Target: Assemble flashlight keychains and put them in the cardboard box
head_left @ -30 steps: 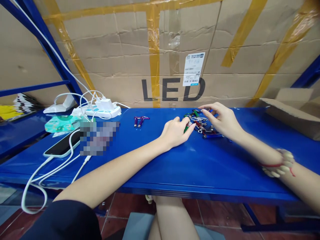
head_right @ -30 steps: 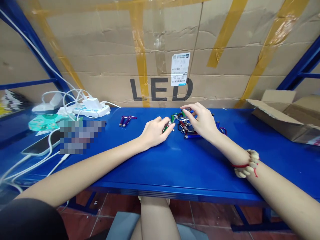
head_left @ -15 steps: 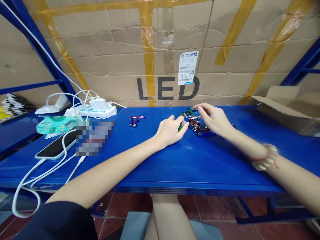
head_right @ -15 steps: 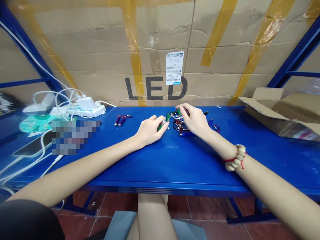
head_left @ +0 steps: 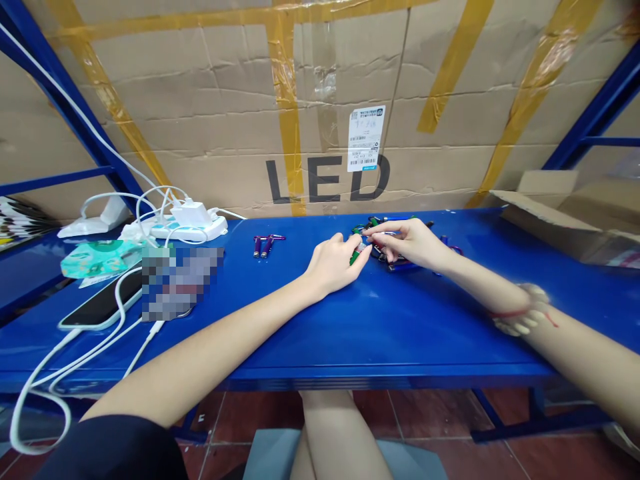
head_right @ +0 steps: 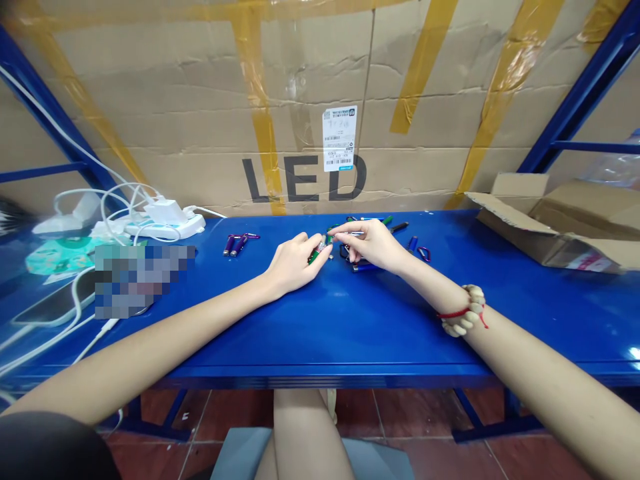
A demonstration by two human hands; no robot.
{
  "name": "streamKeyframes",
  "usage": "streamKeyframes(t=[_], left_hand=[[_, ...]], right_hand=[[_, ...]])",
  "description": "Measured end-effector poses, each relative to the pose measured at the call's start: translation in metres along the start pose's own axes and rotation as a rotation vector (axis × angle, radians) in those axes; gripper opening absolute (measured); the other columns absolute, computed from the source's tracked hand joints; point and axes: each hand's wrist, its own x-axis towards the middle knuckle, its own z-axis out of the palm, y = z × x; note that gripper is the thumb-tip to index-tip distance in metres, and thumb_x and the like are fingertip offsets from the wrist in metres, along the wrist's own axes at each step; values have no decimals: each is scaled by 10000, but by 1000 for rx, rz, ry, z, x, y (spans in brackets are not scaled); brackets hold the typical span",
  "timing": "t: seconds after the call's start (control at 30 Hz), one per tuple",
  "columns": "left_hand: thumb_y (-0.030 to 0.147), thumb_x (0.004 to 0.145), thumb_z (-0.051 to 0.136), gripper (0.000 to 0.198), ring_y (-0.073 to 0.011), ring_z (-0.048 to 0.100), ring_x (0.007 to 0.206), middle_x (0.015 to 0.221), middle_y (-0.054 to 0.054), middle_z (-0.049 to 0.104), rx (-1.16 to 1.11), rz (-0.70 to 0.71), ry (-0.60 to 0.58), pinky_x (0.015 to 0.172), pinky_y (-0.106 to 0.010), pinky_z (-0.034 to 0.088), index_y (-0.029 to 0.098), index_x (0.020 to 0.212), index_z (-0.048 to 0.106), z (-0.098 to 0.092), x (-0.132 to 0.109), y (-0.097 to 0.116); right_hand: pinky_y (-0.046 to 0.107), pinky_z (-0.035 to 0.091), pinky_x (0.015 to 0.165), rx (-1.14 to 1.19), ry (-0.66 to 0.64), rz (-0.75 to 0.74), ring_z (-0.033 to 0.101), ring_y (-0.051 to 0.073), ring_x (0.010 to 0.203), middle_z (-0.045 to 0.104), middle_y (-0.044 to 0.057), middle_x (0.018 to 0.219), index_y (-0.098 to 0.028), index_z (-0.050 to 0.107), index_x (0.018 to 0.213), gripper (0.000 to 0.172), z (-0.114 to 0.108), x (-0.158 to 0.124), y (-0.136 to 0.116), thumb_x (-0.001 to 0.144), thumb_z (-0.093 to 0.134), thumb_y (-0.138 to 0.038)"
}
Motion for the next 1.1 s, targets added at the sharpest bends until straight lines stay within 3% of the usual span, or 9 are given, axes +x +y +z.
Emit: streamKeyframes(t=[0.23,0.43,0.8,0.97,1.1], left_hand=[[376,911,325,321,-158,535,681,703,-30,543,13,-11,-20,616,-242,422,180,897,579,1,0,-1],[394,923,278,365,-161,542,663,694,-29,536,13,-21,-36,621,-255,429,178,898,571,2,1,-2],[408,925,267,355,-168,567,710,733,-31,554,-28,-62,-59,646,-254,430,180,935,539,-3,0,-1],[412,923,272,362,-172,558,711,708,-30,554,-42,-51,-56,662,-261,433,182,909,552,-7,0,0],[402,919,289,361,-166,544,681,707,-34,563,-58,-42,-52,661,-266,437,176,899,571,-8,0,0]], right_hand=[[217,448,429,53,-65,-32,564,105,475,639,34,625,-124,667,1009,462,5,-2,-7,721,603,-479],[201,377,391,69,-3,-20,469,74,365,517,-35,432,-107,658,981,468,5,-5,-14,748,571,-503],[205,398,412,81,-89,10,559,104,439,613,19,590,-119,628,982,461,11,-7,-7,753,556,-512],[213,393,404,88,-25,25,522,104,395,560,-6,476,-112,640,989,472,13,-8,-7,755,555,-513],[217,398,376,108,25,27,497,100,399,594,24,531,-119,662,968,485,13,-8,-9,720,587,-529]])
